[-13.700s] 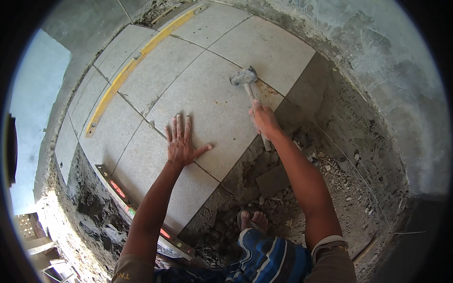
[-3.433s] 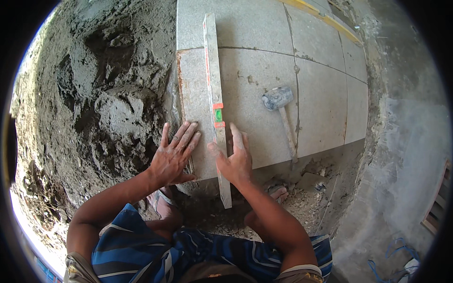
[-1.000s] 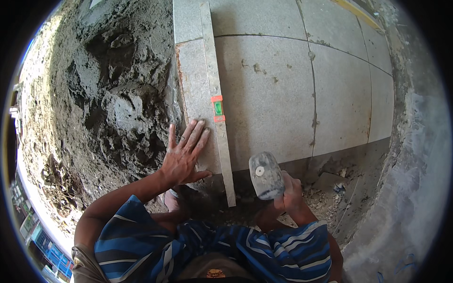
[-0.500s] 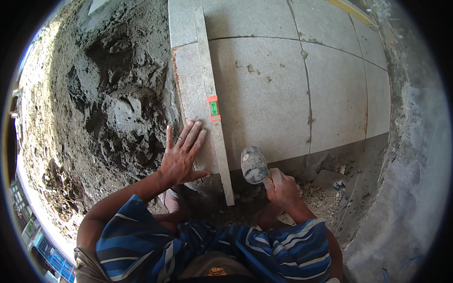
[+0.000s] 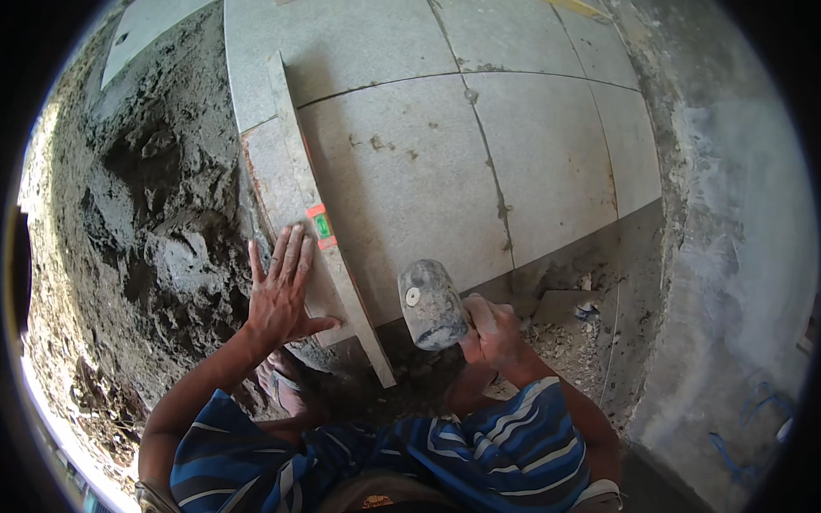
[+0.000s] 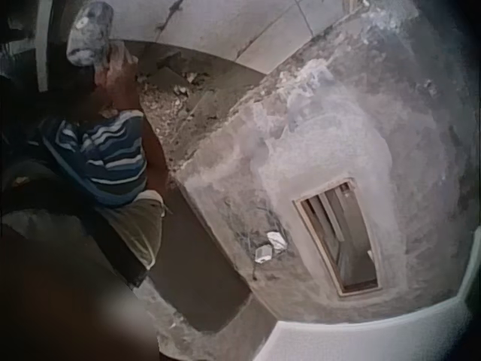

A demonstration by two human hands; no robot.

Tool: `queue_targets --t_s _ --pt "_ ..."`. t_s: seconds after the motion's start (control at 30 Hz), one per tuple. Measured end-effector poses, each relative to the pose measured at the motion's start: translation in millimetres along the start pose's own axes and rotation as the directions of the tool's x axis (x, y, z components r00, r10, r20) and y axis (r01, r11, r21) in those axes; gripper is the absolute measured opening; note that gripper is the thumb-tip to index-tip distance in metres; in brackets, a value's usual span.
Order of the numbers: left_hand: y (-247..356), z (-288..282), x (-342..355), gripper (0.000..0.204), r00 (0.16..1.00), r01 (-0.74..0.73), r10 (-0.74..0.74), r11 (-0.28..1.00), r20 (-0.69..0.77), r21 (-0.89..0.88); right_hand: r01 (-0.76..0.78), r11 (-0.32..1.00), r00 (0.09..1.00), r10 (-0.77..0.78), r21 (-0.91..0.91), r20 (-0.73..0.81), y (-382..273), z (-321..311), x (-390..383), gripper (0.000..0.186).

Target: Level and tap tiles into place using a level and rubber mallet during a floor tiling installation.

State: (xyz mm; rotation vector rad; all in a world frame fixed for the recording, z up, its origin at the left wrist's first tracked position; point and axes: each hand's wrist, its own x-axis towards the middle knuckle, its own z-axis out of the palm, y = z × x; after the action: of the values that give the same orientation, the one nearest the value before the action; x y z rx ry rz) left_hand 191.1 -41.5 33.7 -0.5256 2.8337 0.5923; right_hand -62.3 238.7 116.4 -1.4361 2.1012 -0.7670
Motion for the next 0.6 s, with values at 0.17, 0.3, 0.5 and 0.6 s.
queue_targets --t_s 0.17,0.3,0.5,0.6 --pt "7.2 -2.5 7.8 0.146 1.000 0.007 -0.007 1.000 0.009 -0.020 -0.125 0.967 0.970 0.166 -0.220 0.180 19.6 26.7 -22.2 0.023" --pt "7.7 -1.1 4.9 0.148 1.000 -0.001 0.001 1.000 -0.005 -0.023 -0.092 0.972 0.973 0.134 -0.218 0.190 14.2 36.9 -22.2 0.029" --pt "3.1 -7.7 3.7 0.147 1.000 0.012 -0.013 0.999 0.028 0.034 -0.337 0.932 0.929 0.352 -0.136 0.113 14.0 28.3 5.8 0.031" --pt "7.1 -27.4 18.6 0.139 1.000 0.009 -0.010 1.000 -0.016 -0.014 -0.403 0.915 0.915 0.403 0.025 -0.009 8.2 6.1 21.2 0.031"
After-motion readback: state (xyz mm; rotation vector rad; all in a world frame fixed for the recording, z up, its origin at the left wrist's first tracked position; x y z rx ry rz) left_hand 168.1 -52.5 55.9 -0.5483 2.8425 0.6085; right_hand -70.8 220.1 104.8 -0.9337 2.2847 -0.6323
